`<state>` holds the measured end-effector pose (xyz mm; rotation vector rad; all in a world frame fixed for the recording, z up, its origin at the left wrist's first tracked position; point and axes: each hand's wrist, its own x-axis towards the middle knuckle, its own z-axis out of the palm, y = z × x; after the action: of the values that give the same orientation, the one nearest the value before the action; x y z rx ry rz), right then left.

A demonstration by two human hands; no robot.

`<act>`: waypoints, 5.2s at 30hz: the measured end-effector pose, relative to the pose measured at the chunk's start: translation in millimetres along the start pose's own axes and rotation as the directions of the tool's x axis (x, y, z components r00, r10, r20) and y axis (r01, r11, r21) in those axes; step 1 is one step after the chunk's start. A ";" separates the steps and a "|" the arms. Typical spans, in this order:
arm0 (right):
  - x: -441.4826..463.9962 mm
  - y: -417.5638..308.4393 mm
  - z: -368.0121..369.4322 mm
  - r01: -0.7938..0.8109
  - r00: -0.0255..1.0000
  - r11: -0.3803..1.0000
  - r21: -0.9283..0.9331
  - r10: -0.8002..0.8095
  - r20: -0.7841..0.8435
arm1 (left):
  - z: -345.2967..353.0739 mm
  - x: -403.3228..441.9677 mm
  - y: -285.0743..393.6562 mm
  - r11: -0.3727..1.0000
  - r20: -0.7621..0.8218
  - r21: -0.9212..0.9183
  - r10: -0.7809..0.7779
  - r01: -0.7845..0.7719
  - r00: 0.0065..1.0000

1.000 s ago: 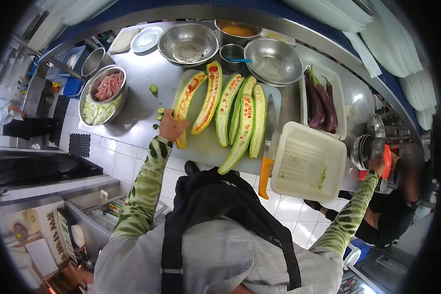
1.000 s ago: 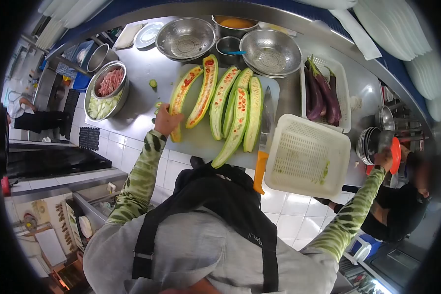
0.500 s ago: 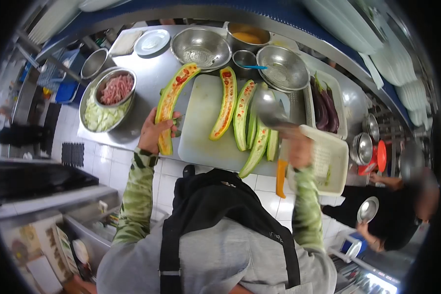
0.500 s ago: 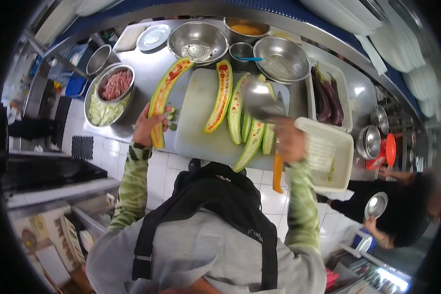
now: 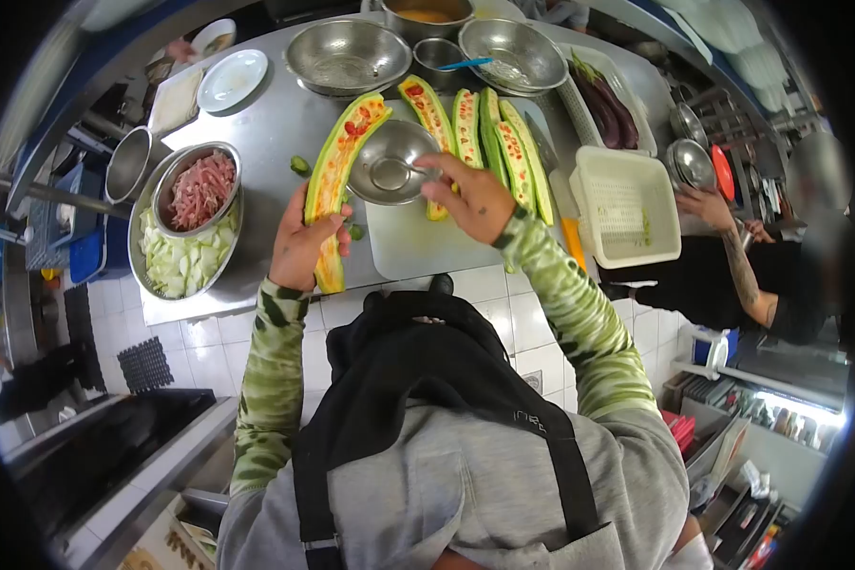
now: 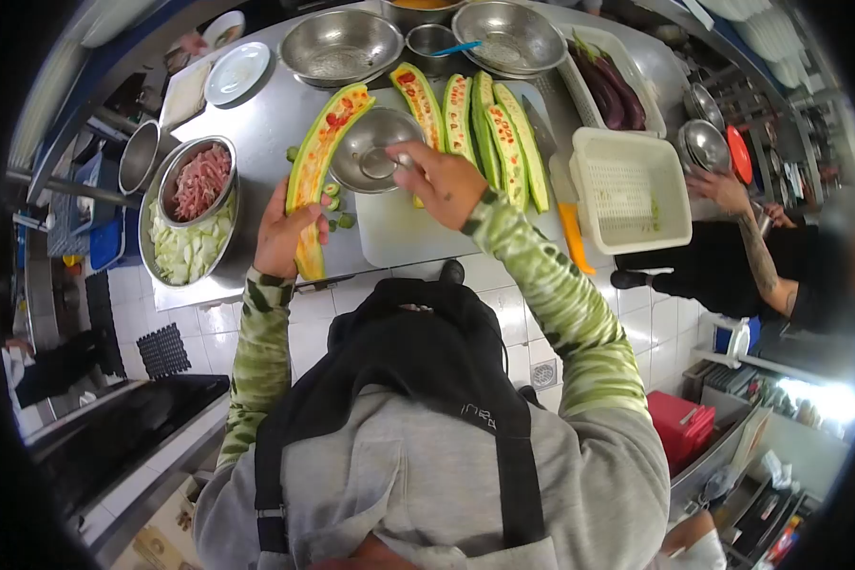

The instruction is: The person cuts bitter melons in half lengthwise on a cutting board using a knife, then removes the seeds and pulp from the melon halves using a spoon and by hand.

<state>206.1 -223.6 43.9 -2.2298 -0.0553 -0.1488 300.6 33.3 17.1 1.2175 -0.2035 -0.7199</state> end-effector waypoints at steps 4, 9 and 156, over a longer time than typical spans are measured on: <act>38.8 -4.2 -6.4 -0.034 0.997 0.935 -0.352 0.007 -0.079 | 19.4 21.7 -2.3 0.997 0.055 0.078 0.018 -0.023 0.998; 71.0 -16.8 -22.1 -0.143 0.989 0.735 -0.663 0.128 -0.072 | 43.9 29.8 9.4 0.971 0.161 0.211 0.079 -0.113 0.984; 136.0 12.2 70.8 -0.061 0.916 0.915 -0.399 -0.108 -0.387 | -17.4 86.4 143.8 0.782 0.655 0.405 0.113 -0.473 0.747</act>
<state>348.3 -177.1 8.4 -2.5630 0.1909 -0.6877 432.3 17.6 121.3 1.4122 -1.2073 -0.7582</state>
